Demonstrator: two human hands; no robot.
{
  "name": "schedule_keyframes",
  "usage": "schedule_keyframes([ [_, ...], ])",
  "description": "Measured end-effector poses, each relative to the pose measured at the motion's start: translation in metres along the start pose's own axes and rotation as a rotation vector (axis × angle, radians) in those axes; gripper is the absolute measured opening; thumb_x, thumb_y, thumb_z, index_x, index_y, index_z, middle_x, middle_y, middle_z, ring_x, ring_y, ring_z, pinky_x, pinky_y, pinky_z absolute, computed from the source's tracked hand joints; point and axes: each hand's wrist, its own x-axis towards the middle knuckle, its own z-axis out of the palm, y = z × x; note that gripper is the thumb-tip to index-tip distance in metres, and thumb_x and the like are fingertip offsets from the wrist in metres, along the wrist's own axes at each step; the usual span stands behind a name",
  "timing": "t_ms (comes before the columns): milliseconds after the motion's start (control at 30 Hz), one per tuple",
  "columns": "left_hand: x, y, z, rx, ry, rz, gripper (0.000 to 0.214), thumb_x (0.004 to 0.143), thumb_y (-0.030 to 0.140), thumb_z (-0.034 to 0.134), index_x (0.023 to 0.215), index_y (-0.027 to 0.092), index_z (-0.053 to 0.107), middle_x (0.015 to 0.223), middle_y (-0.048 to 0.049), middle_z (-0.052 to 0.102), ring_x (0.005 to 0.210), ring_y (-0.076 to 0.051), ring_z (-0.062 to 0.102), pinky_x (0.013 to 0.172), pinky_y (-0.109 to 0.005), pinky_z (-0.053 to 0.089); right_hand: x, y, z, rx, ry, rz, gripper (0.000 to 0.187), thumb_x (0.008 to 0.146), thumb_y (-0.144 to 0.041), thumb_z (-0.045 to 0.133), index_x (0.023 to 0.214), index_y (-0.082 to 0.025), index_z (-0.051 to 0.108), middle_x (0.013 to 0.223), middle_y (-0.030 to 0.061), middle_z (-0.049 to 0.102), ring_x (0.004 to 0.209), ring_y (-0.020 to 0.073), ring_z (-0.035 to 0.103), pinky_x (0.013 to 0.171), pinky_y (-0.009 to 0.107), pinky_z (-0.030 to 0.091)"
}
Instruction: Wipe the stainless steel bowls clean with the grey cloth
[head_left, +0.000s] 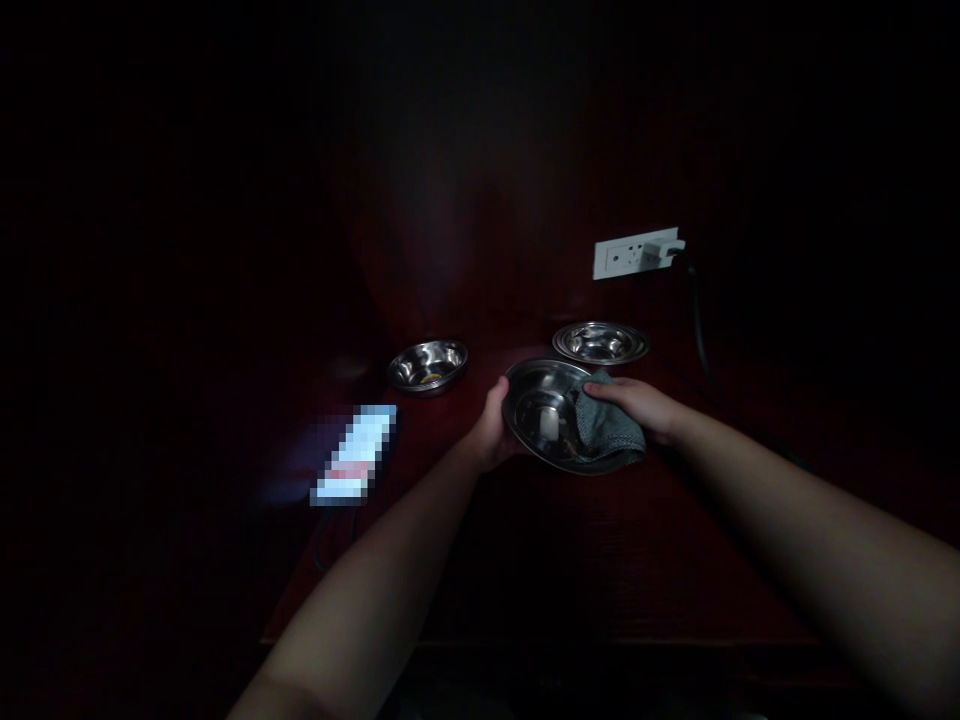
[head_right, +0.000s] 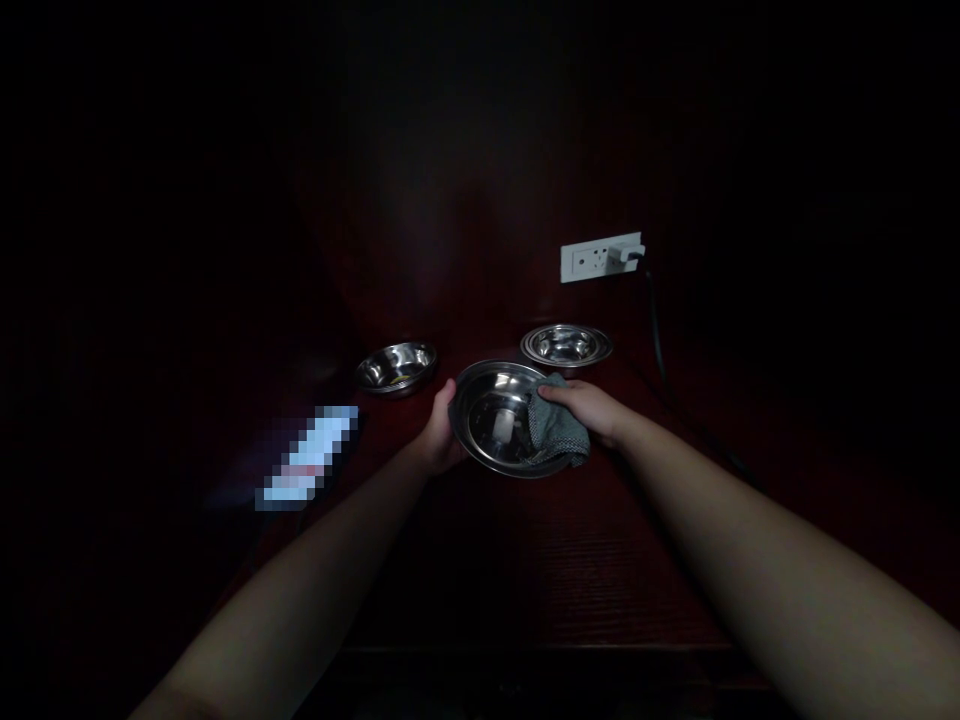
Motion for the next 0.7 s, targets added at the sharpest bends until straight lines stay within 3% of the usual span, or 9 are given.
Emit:
schedule_keyframes([
  [500,0.0028,-0.002,0.0004,-0.018,0.013,0.032,0.077,0.076,0.073,0.026,0.121,0.018,0.054,0.12,-0.0152,0.06,0.112,-0.035,0.054,0.093,-0.056,0.039,0.0003,-0.0004,0.0005,0.003,-0.002,-0.011,0.01,0.081,-0.022,0.059,0.082,-0.014,0.065,0.075,0.0069,0.072,0.062,0.0164,0.067,0.065,0.028,0.056],
  [700,0.0061,-0.0036,-0.0008,-0.111,0.06,0.102,0.072,0.078,0.068,0.029,0.122,0.016,0.052,0.119,-0.0138,0.061,0.113,-0.032,0.054,0.094,-0.053,0.04,0.0032,-0.0008,0.0025,0.028,0.076,-0.11,0.021,0.086,-0.031,0.052,0.082,-0.016,0.065,0.079,0.0071,0.073,0.065,0.0165,0.067,0.071,0.029,0.054],
])
